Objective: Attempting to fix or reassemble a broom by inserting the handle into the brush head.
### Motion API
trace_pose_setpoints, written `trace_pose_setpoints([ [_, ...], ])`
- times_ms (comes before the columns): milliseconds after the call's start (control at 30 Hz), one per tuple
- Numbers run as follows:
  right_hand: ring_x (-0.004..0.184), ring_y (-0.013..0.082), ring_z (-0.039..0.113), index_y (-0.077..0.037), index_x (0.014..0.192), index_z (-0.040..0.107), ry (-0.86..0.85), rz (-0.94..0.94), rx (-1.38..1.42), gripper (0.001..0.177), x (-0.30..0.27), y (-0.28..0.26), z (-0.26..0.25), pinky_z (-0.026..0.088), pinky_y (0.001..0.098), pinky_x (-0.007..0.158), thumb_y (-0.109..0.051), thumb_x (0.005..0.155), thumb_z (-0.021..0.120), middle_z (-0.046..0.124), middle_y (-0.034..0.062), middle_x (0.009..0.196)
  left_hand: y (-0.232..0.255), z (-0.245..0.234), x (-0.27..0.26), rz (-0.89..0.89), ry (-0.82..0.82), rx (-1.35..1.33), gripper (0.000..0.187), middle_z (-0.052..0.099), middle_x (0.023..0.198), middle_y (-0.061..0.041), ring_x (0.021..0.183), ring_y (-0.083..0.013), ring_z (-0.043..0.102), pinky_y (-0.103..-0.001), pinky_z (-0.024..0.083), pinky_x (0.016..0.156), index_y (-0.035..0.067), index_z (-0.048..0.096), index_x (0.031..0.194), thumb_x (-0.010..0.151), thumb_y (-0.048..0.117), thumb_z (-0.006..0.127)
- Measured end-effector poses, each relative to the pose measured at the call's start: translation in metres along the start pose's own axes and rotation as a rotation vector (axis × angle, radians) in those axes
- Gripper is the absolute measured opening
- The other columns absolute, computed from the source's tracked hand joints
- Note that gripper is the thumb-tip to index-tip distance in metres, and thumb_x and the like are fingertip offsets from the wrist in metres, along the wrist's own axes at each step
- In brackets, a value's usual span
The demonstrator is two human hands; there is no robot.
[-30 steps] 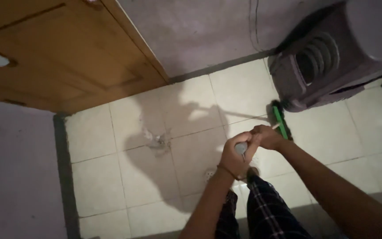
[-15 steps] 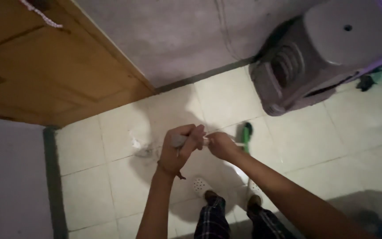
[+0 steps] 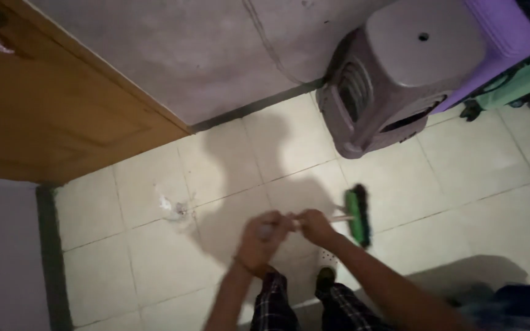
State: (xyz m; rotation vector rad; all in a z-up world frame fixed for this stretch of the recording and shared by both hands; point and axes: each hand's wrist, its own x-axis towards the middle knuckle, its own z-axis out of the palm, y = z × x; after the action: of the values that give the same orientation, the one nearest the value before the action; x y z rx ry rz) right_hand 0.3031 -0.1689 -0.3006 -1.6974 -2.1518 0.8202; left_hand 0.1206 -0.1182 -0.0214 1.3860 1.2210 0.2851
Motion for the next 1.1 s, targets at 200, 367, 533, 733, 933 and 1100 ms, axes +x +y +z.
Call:
trace_pose_setpoints([
  [200,0.085,0.0341,0.072,-0.004,0.089,0.075,0.05,0.104,0.458,0.014,0.041,-0.071,-0.1,0.057,0.045,0.081,-0.008,0.091,0.061,0.075,0.0169,0.091,0.058,-0.03,0.002,0.303,0.05,-0.034,0.037,0.059,0.069,-0.008,0.066,-0.0141,0.051,-0.029,0.043,0.061,0.0,0.072,0.08,0.102,0.03,0.068],
  [367,0.082,0.0319,0.073,-0.008,0.087,0.074,0.0,0.176,0.327,0.025,0.013,-0.044,-0.135,0.058,0.0433,0.081,-0.015,0.1,0.055,0.076,0.0149,0.091,0.091,0.0,0.007,0.365,-0.041,-0.106,0.04,0.069,0.071,-0.004,0.069,-0.0109,0.062,-0.025,0.05,0.065,0.0,0.07,0.079,0.103,0.032,0.063],
  [533,0.08,0.0333,0.073,-0.012,0.099,0.075,0.015,0.2,0.203,0.026,-0.057,0.036,-0.122,0.06,0.043,0.074,-0.013,0.098,0.049,0.075,0.015,0.096,0.048,0.089,0.028,0.233,-0.092,-0.223,0.031,0.074,0.084,-0.003,0.075,-0.0116,0.068,-0.025,0.058,0.071,0.003,0.069,0.092,0.1,0.032,0.06],
  [733,0.087,0.0371,0.071,-0.006,0.091,0.077,-0.023,0.327,0.129,0.021,-0.083,0.082,-0.062,0.057,0.0471,0.083,-0.001,0.083,0.058,0.075,0.0181,0.09,0.009,0.129,0.008,0.143,0.059,-0.365,0.025,0.071,0.093,-0.011,0.09,-0.0156,0.067,-0.03,0.056,0.08,0.005,0.062,0.099,0.097,0.028,0.072],
  [933,0.086,0.0288,0.069,-0.014,0.096,0.076,0.074,0.093,0.24,0.022,-0.003,-0.01,-0.064,0.056,0.0451,0.085,-0.008,0.098,0.055,0.073,0.0125,0.092,0.022,0.051,0.005,0.271,0.102,-0.202,0.011,0.076,0.092,-0.007,0.089,-0.0146,0.072,-0.027,0.06,0.082,0.005,0.065,0.092,0.095,0.015,0.067],
  [1100,0.09,0.0293,0.071,-0.004,0.103,0.068,0.06,0.028,0.659,0.014,0.012,-0.093,-0.177,0.057,0.0402,0.083,0.0,0.101,0.055,0.074,0.0163,0.094,0.079,0.009,0.003,0.374,0.095,0.005,0.02,0.071,0.078,-0.006,0.073,-0.0125,0.062,-0.028,0.053,0.068,0.005,0.067,0.086,0.103,0.017,0.063],
])
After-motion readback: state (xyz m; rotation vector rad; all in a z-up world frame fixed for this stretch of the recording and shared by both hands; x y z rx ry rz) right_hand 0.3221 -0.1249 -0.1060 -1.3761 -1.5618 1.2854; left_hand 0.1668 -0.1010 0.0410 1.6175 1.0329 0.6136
